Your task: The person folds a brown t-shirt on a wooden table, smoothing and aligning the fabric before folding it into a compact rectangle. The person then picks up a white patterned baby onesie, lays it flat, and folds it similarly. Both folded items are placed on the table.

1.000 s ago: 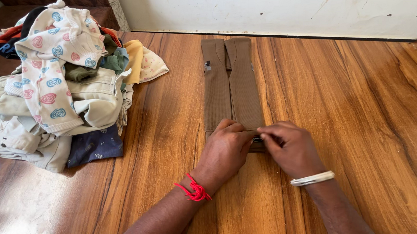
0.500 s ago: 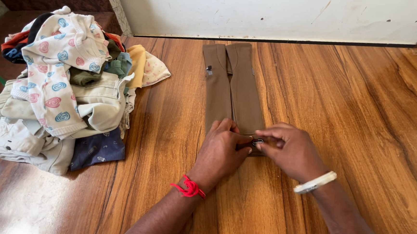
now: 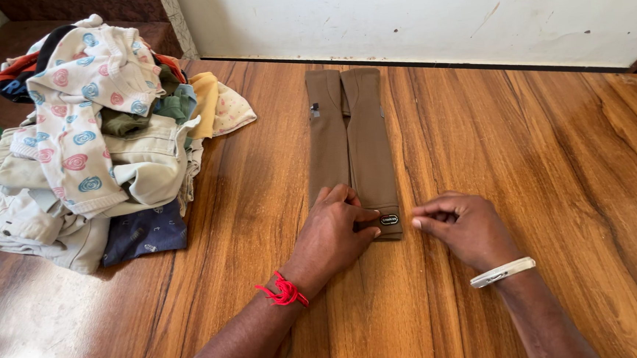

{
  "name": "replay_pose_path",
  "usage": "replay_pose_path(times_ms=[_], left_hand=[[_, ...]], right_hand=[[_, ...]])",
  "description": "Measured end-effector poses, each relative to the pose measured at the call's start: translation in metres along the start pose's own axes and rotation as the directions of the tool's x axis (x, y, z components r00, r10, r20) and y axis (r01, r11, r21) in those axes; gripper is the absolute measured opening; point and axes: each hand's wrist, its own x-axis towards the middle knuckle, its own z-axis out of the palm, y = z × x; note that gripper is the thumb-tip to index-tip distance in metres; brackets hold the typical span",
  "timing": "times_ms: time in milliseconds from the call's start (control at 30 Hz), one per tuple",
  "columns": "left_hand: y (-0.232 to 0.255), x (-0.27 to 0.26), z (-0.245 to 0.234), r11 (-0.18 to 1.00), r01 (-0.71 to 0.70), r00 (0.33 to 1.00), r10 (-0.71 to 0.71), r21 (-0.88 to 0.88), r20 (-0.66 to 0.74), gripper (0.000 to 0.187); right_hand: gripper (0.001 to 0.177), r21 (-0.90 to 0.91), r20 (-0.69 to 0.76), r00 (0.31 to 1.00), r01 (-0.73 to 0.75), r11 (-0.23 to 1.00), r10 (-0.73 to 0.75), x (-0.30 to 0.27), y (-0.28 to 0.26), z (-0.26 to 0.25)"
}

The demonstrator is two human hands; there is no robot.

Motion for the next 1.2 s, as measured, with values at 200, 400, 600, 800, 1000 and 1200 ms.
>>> replay_pose_path(times_ms=[200, 400, 600, 800, 1000, 1200], left_hand=[[0.0, 0.001, 0.001, 1.0, 0.007, 1.0, -0.007, 0.022, 0.022, 0.027], [-0.004, 0.0, 0.002, 1.0, -0.019, 1.0, 0.019, -0.005, -0.001, 0.029], [-0.013, -0.004, -0.001, 0.991, -0.042, 0.994, 0.029, -0.128, -0.102, 0.02], [-0.04, -0.014, -0.024, 0.998, -0.062, 0.99, 0.064, 0.017, -0.129, 0.018], [-0.042, -0.02, -0.024, 0.999, -0.051, 0.996, 0.051, 0.003, -0.072, 0.029], [-0.048, -0.02, -0.026, 0.996, -0.078, 0.993, 0.074, -0.041, -0.09, 0.029]], right_hand=[[0.018, 0.1, 0.03, 0.994, 0.104, 0.99, -0.107, 0.001, -0.009, 0.027], [0.015, -0.014, 0.028, 0.99, 0.138, 0.99, -0.138, 0.008, 0.003, 0.025], [0.016, -0.004, 0.034, 0.991, 0.132, 0.991, -0.131, 0.009, 0.008, 0.018], [0.017, -0.026, 0.056, 0.995, 0.087, 0.996, -0.086, 0.01, -0.002, 0.015], [0.018, 0.027, 0.032, 0.955, 0.294, 0.955, -0.295, 0.009, -0.034, 0.051], [0.023, 0.02, 0.081, 0.913, 0.4, 0.916, -0.4, 0.005, -0.049, 0.068]])
